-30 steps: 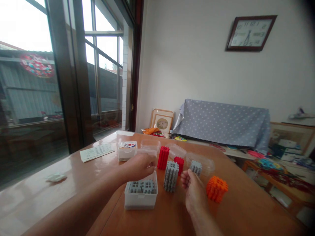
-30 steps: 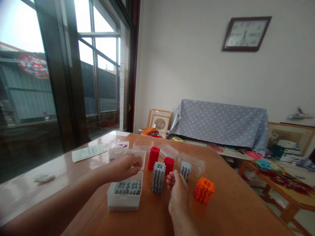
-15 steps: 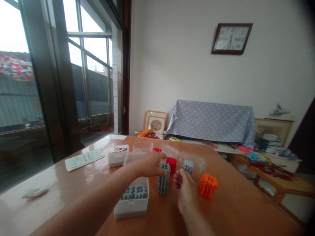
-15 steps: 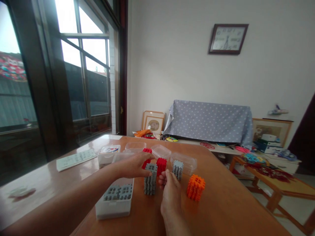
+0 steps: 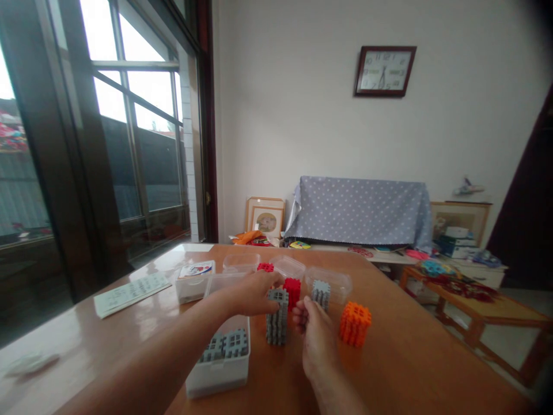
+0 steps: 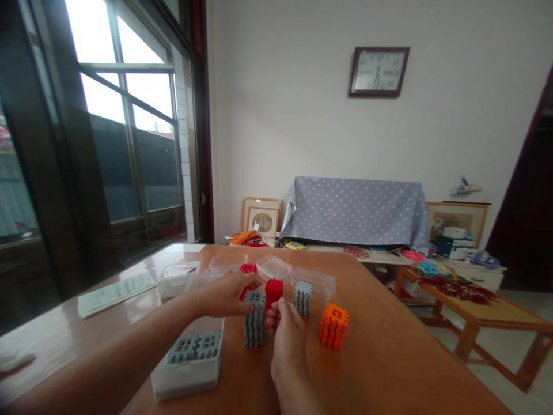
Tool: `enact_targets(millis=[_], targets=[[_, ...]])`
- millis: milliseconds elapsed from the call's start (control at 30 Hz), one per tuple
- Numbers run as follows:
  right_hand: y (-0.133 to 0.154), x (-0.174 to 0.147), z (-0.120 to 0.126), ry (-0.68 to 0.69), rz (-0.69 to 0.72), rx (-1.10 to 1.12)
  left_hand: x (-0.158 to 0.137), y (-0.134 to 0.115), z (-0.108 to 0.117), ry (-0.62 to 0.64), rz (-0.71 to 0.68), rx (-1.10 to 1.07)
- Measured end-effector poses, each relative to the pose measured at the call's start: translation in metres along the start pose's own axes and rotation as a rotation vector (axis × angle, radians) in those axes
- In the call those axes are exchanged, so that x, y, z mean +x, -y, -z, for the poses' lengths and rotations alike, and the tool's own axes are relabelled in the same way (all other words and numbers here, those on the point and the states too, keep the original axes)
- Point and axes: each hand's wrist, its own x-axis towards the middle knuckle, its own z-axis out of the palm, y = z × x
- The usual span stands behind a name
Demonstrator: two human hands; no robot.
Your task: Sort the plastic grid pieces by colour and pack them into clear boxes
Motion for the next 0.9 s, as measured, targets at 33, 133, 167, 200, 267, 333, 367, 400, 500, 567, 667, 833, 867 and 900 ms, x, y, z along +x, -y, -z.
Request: enact_targets(millis=[33, 133, 167, 200, 267, 333, 367, 400, 500, 567, 667, 833, 867, 900], targets=[[0.000, 0.000, 0.000, 0.000, -0.001, 0.002, 0.000, -0.001, 0.001, 0.004, 0.003, 0.007], [0.001, 0.000, -0.001, 0.005, 0.005, 0.006, 0.000, -0.001, 0.002, 0.011, 0.008, 0.023], [0.002, 0.000, -0.001, 0.008, 0.007, 0.005, 0.000, 0.000, 0.002, 0.011, 0.010, 0.022], [0.002, -0.001, -0.001, 0.010, 0.007, 0.002, 0.001, 0.001, 0.001, 0.008, 0.014, 0.018], [0.003, -0.001, -0.001, 0.012, 0.005, -0.007, 0.002, 0.003, -0.001, -0.002, 0.017, 0.004], [0.003, -0.001, -0.001, 0.012, 0.010, -0.013, 0.002, 0.004, -0.002, -0.016, 0.020, -0.013], [0.003, -0.001, -0.001, 0.011, 0.013, -0.014, 0.002, 0.003, -0.002, -0.026, 0.020, -0.022], [0.003, 0.000, 0.000, 0.010, 0.014, -0.012, 0.002, 0.003, -0.001, -0.039, 0.022, -0.030], [0.002, 0.002, 0.001, 0.003, 0.006, -0.004, -0.005, 0.000, 0.006, -0.079, 0.016, -0.061], [0.002, 0.002, 0.002, 0.000, 0.006, -0.001, -0.014, 0.000, 0.012, -0.098, -0.002, -0.085], [0.001, 0.003, 0.003, 0.000, 0.014, 0.000, -0.035, 0.003, 0.020, -0.129, -0.017, -0.097], [-0.004, 0.004, 0.004, 0.002, 0.010, -0.006, -0.077, 0.017, 0.020, -0.087, 0.060, -0.098], [-0.006, 0.004, 0.004, 0.002, 0.005, -0.009, -0.084, 0.019, 0.018, -0.070, 0.084, -0.104], [-0.007, 0.004, 0.004, 0.002, 0.001, -0.012, -0.091, 0.022, 0.017, -0.055, 0.108, -0.109]])
